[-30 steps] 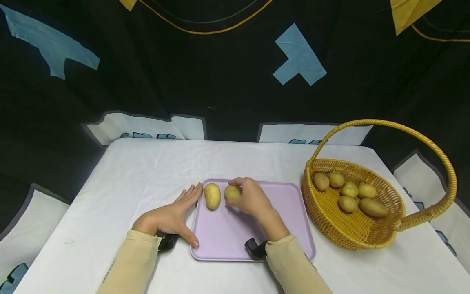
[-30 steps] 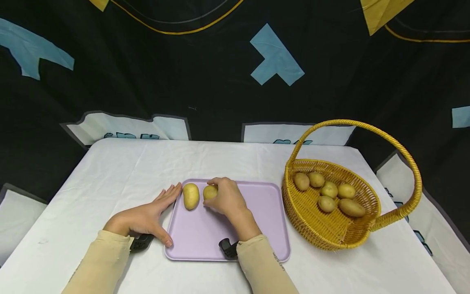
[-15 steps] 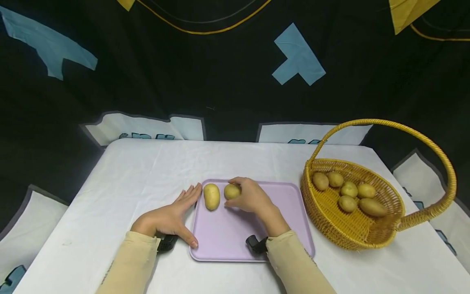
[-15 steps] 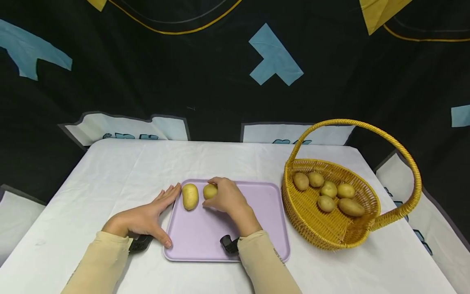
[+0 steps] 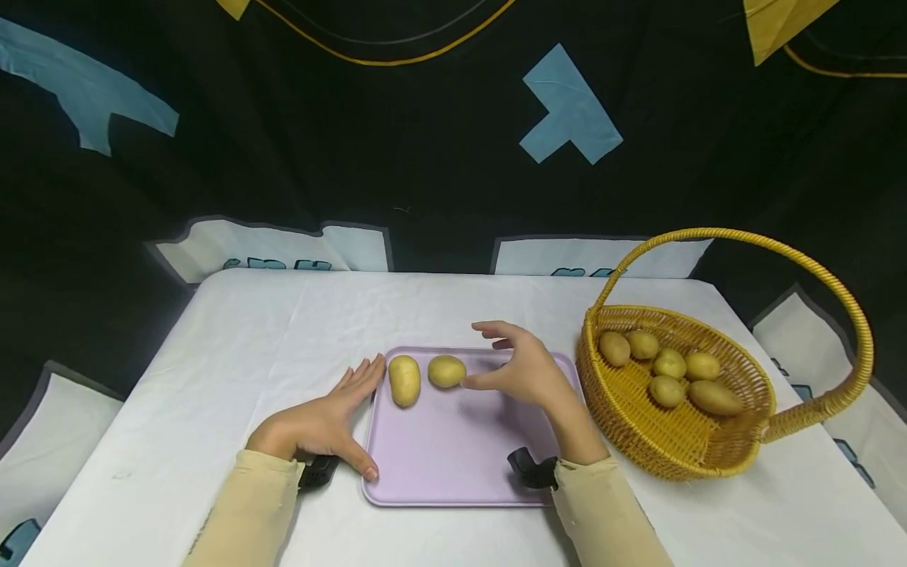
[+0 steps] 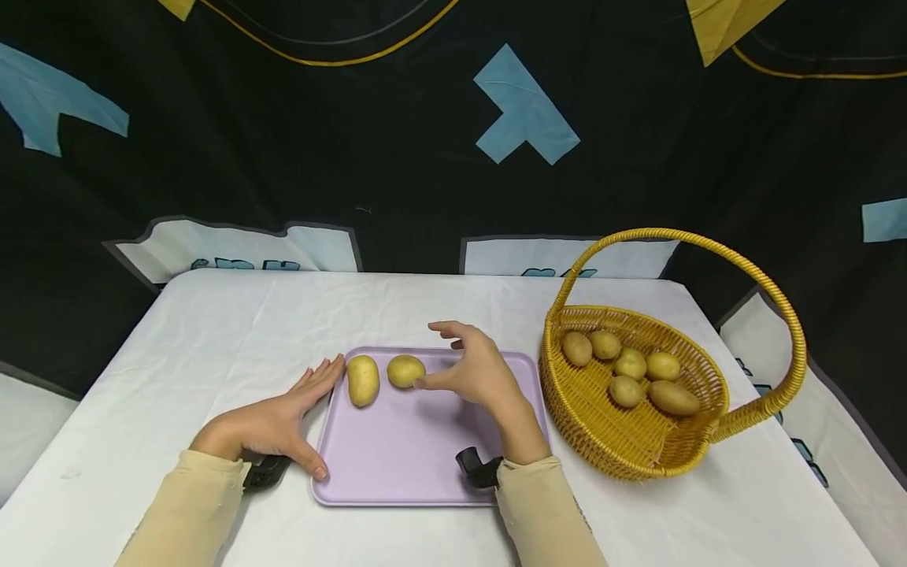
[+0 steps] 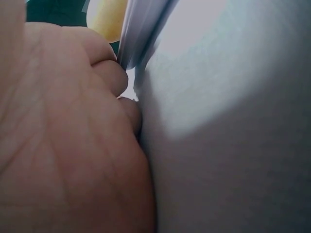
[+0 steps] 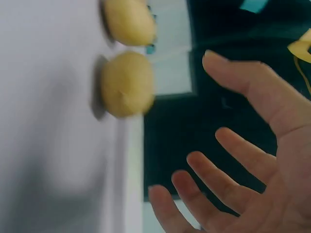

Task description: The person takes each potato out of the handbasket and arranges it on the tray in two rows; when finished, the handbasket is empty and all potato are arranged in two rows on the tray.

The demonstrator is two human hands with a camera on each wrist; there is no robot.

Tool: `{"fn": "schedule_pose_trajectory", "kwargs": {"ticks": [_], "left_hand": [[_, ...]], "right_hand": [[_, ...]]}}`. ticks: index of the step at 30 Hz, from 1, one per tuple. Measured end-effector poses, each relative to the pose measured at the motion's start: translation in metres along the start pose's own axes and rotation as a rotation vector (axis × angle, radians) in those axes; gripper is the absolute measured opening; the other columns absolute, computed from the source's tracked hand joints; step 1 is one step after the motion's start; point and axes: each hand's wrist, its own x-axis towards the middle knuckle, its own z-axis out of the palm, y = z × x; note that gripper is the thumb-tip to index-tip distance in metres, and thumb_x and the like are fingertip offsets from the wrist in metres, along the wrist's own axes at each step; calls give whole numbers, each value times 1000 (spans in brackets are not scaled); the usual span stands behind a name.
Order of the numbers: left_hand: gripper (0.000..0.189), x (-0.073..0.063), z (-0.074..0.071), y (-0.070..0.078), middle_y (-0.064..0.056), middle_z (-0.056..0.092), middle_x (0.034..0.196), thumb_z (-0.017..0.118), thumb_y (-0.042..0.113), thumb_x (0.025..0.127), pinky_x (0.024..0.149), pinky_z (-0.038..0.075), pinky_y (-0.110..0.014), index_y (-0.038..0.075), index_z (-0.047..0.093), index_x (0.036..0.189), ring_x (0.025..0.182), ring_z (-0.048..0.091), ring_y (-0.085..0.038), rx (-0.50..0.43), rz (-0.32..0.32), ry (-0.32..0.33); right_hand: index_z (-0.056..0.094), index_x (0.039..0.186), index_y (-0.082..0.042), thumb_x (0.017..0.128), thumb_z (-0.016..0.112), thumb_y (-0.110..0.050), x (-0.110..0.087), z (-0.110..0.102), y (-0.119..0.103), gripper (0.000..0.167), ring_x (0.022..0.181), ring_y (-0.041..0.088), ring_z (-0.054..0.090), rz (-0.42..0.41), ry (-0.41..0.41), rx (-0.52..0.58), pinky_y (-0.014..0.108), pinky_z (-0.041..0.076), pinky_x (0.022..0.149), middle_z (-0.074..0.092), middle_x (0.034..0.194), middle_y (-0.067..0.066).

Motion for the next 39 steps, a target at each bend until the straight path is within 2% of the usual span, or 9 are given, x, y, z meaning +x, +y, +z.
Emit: {"fn": "schedule_pose_trajectory", "kwargs": {"ticks": [7, 13, 18, 23, 27, 30, 34, 39], "left_hand": [[152, -1, 2, 0, -21, -9, 166, 99, 43, 53, 116, -3, -64, 2, 0, 161, 147, -14, -47, -15, 1, 0], [153, -1, 2, -2, -21, -9, 166, 98, 45, 52, 116, -2, -64, 2, 0, 161, 147, -13, -47, 9, 5, 12], [153, 0, 2, -3, -21, -9, 166, 98, 45, 52, 117, -3, -63, 2, -1, 160, 148, -13, -46, 11, 18, 11], [153, 1, 1, -4, -20, -9, 166, 98, 45, 52, 117, -3, -63, 2, -1, 160, 148, -14, -45, 17, 19, 11], [153, 2, 1, -3, -20, -9, 166, 98, 45, 52, 117, -2, -64, 1, 0, 160, 148, -13, -45, 20, 19, 9], [153, 1, 1, -3, -20, -8, 166, 98, 45, 52, 117, -2, -64, 1, 0, 160, 148, -13, -45, 15, 17, 11], [152, 0, 0, -2, -19, -9, 166, 99, 44, 52, 116, -2, -64, 2, 0, 161, 148, -13, -45, 7, 8, 11], [152, 0, 0, 1, -19, -9, 166, 99, 43, 53, 116, -3, -64, 2, 0, 161, 148, -14, -45, -3, 0, 7]], "right_hand": [[61, 138, -12, 68, 95, -20, -14, -46, 9, 79, 124, 34, 55, -18, -56, 31, 48, 53, 93, 60, 137, 8], [59, 140, -9, 69, 95, -23, -21, -97, 18, 81, 122, 35, 55, -20, -78, -75, 46, 56, 89, 57, 137, 15], [60, 140, -11, 73, 92, -30, -31, -141, 27, 76, 123, 35, 52, 32, -157, -173, 51, 52, 95, 57, 138, 14], [58, 140, -9, 78, 88, -26, -33, -170, 47, 72, 127, 37, 47, 56, -257, -163, 56, 49, 98, 51, 143, 16], [58, 140, -8, 78, 88, -22, -31, -182, 64, 71, 130, 43, 46, 82, -299, -167, 63, 43, 102, 47, 147, 19], [60, 139, -6, 77, 88, -20, -24, -182, 72, 69, 130, 47, 45, 92, -314, -237, 66, 38, 104, 48, 146, 21], [62, 135, -3, 75, 89, -16, -13, -175, 80, 68, 126, 47, 48, 99, -330, -323, 63, 40, 104, 53, 140, 24], [64, 131, -2, 68, 95, -20, -4, -167, 86, 72, 121, 41, 49, 116, -317, -390, 60, 39, 105, 53, 138, 27]]}}
